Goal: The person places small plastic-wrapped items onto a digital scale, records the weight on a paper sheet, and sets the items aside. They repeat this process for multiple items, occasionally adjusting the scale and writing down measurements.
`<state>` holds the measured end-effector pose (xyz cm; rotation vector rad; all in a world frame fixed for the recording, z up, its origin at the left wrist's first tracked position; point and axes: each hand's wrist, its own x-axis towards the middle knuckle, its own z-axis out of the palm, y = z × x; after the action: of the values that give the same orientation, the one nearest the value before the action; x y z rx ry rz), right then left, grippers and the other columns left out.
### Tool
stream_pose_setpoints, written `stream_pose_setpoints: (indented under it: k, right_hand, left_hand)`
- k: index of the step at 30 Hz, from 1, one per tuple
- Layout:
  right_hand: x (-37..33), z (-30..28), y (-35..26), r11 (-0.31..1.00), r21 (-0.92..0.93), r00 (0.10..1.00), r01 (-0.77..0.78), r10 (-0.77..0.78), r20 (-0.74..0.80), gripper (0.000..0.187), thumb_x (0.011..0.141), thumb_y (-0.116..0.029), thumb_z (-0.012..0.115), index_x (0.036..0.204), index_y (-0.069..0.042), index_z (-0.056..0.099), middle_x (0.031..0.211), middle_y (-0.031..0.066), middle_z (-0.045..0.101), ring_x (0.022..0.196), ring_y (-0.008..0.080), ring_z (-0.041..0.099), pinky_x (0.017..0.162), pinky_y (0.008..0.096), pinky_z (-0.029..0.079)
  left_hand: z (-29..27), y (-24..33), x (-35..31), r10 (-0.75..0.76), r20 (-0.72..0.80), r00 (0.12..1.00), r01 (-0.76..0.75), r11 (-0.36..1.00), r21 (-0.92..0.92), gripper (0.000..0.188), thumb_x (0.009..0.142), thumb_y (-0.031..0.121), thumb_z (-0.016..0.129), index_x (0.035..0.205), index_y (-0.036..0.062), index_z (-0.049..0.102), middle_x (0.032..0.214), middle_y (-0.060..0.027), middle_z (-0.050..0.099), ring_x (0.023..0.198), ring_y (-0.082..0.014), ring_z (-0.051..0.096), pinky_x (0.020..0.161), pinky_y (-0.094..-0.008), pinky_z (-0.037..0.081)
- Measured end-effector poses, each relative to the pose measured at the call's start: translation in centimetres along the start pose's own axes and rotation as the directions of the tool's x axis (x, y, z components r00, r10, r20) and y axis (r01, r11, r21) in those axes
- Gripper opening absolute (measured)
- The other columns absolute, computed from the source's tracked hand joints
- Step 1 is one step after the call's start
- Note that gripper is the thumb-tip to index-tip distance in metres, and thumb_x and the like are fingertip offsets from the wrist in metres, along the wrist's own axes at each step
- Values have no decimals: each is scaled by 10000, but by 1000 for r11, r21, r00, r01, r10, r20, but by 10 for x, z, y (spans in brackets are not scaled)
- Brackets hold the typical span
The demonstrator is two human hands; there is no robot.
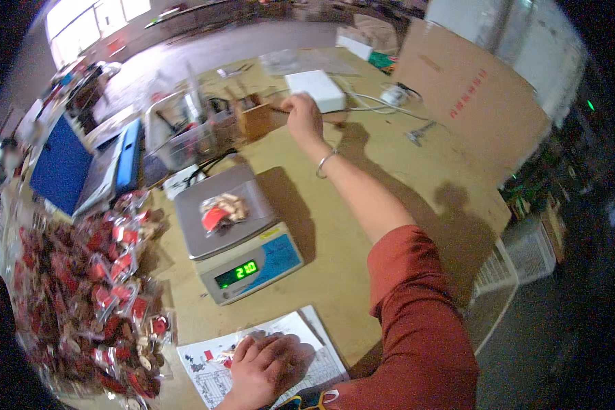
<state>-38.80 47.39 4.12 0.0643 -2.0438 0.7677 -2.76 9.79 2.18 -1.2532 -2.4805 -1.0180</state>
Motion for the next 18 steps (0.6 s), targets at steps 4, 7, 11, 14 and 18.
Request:
stream_pose_setpoints:
  k: [4, 7, 11, 14, 18]
  right_hand:
    - [-66, -64, 54, 987, -145, 995, -69, 80, 67, 208, 846, 45, 541, 854, -49, 727, 927, 155, 688, 970, 338, 662, 868, 424, 521]
    - [-90, -120, 82, 962, -208, 982, -177, 185, 21, 204, 827, 46, 561, 850, -55, 737, 944, 162, 707, 1003, 358, 660, 898, 438, 519]
    - [-103, -202, 99, 837, -336, 902, -431, 412, -128, 236, 830, 71, 557, 884, -56, 749, 957, 153, 733, 978, 341, 684, 876, 419, 534]
    - [-93, -219, 111, 891, -295, 937, -345, 312, -157, 257, 827, 92, 551, 899, -55, 749, 947, 140, 731, 947, 320, 696, 853, 400, 543]
    - [-66, -172, 110, 948, -177, 964, -266, 256, -79, 265, 821, 105, 543, 898, -49, 745, 946, 131, 720, 941, 303, 694, 848, 388, 539]
  left_hand:
    - [1, 1, -1, 15, 41, 999, -16, 1000, 6, 310, 771, 178, 805, 1056, 81, 729, 1227, -107, 719, 1129, -333, 669, 983, -508, 504]
    - [3, 0, -1, -1, 143, 990, -12, 996, 87, 344, 738, 307, 861, 1050, 206, 756, 1228, 3, 729, 1158, -234, 670, 1044, -497, 442]
    - [7, 0, 0, -9, 126, 992, -1, 997, 74, 339, 723, 293, 871, 1027, 195, 755, 1213, 4, 732, 1147, -254, 667, 1036, -496, 442]
    - [7, -2, -1, -35, 151, 988, 20, 995, 101, 336, 719, 280, 863, 1023, 190, 754, 1209, 0, 733, 1124, -259, 671, 1030, -495, 449]
    - [7, -6, 3, -25, 142, 989, 13, 997, 82, 370, 710, 277, 853, 1058, 196, 758, 1224, -5, 732, 1109, -266, 676, 1026, -496, 458]
